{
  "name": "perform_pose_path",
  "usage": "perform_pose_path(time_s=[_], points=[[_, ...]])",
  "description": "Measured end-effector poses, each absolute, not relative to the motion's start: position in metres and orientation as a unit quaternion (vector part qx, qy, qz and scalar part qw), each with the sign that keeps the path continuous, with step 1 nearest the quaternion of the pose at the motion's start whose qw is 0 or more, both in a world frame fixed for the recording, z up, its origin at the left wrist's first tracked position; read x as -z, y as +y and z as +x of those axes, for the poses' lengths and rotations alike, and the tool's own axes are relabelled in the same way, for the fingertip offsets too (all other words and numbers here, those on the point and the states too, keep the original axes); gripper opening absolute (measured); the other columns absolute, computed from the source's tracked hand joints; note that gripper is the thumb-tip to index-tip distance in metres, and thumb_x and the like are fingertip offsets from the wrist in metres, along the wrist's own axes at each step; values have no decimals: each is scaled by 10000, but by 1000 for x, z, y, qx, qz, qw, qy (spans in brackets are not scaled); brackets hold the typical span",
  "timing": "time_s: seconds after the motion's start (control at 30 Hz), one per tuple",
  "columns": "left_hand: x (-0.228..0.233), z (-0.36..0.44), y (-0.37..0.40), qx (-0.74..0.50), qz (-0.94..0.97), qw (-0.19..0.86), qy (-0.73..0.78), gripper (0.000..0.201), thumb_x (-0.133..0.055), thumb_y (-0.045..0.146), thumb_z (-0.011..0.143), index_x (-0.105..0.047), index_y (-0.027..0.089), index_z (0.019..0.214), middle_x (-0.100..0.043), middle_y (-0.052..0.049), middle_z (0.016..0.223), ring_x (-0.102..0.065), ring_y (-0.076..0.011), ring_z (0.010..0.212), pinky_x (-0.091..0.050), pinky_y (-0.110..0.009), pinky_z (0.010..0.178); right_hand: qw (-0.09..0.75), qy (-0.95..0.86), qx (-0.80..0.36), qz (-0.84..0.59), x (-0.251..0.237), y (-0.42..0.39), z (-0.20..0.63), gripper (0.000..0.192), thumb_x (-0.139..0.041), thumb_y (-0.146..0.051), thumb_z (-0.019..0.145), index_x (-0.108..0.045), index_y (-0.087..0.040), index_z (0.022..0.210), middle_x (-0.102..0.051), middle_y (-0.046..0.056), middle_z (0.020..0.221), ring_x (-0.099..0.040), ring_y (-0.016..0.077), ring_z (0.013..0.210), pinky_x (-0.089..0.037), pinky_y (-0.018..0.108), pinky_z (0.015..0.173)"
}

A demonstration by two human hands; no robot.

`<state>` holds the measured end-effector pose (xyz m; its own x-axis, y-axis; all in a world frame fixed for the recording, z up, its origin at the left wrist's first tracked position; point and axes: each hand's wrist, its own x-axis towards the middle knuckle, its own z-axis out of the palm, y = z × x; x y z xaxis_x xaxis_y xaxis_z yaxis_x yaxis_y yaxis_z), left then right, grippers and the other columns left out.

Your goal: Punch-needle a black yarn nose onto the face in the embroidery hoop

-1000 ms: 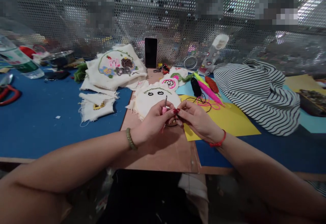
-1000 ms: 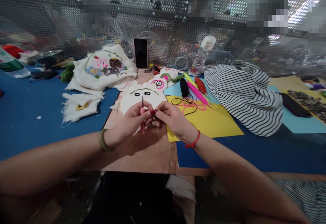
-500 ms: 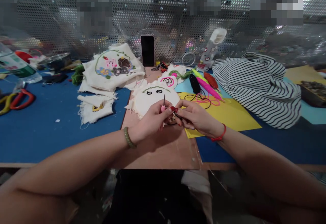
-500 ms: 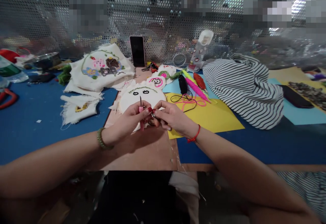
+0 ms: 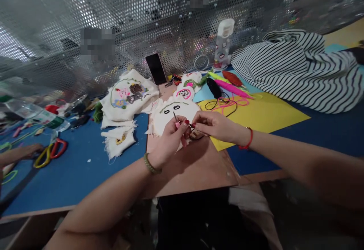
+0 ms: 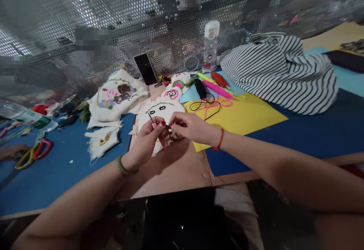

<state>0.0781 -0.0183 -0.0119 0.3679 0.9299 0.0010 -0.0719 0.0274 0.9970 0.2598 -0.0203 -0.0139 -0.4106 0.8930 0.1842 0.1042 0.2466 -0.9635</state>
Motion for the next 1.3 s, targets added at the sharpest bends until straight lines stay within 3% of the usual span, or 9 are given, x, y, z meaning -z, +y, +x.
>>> perform_pose_path(time_s=[0.23, 0.43, 0.67, 0.83, 1.1, 1.3], points=[[14, 77, -14, -421, 561, 603, 379, 419, -787, 518, 779, -547, 184, 860, -488, 69, 618, -460, -87, 535, -456, -185, 417, 375, -715, -442, -391, 20, -19, 262, 122, -579, -319, 865, -587, -197, 865, -676, 16, 749, -620, 143, 670, -469, 263, 615], [14, 75, -12, -434, 549, 605, 380, 412, -798, 493, 774, -535, 188, 859, -483, 70, 633, -463, -84, 550, -437, -176, 436, 347, -728, -424, -412, 18, -22, 262, 111, -608, -305, 853, -596, -195, 841, -695, 32, 756, -639, 154, 686, -479, 270, 626], [11, 76, -16, -418, 557, 604, 387, 435, -798, 519, 769, -538, 186, 877, -499, 77, 608, -469, -72, 527, -433, -181, 486, 350, -635, -554, -410, 14, -24, 260, 243, -627, -381, 893, -515, -212, 1026, -579, -83, 566, -458, 81, 390, -349, 206, 405], [11, 76, -18, -393, 568, 611, 386, 451, -773, 551, 785, -524, 193, 898, -552, 66, 603, -508, -80, 495, -429, -185, 457, 351, -642, -546, -408, 13, -28, 258, 227, -651, -390, 874, -513, -216, 923, -556, -93, 530, -445, 65, 362, -339, 193, 382], [12, 78, -19, -399, 537, 655, 351, 498, -824, 536, 740, -547, 199, 980, -486, 96, 578, -455, -83, 471, -487, -195, 411, 386, -625, -567, -372, 10, -26, 260, 266, -664, -418, 866, -502, -208, 839, -567, -80, 519, -426, 52, 355, -323, 190, 370], [10, 77, -21, -385, 538, 663, 350, 467, -828, 525, 746, -550, 201, 934, -477, 104, 548, -347, -47, 396, -325, -143, 335, 375, -626, -581, -361, 7, -28, 261, 266, -682, -393, 877, -501, -206, 824, -580, -79, 521, -437, 47, 369, -321, 186, 379]])
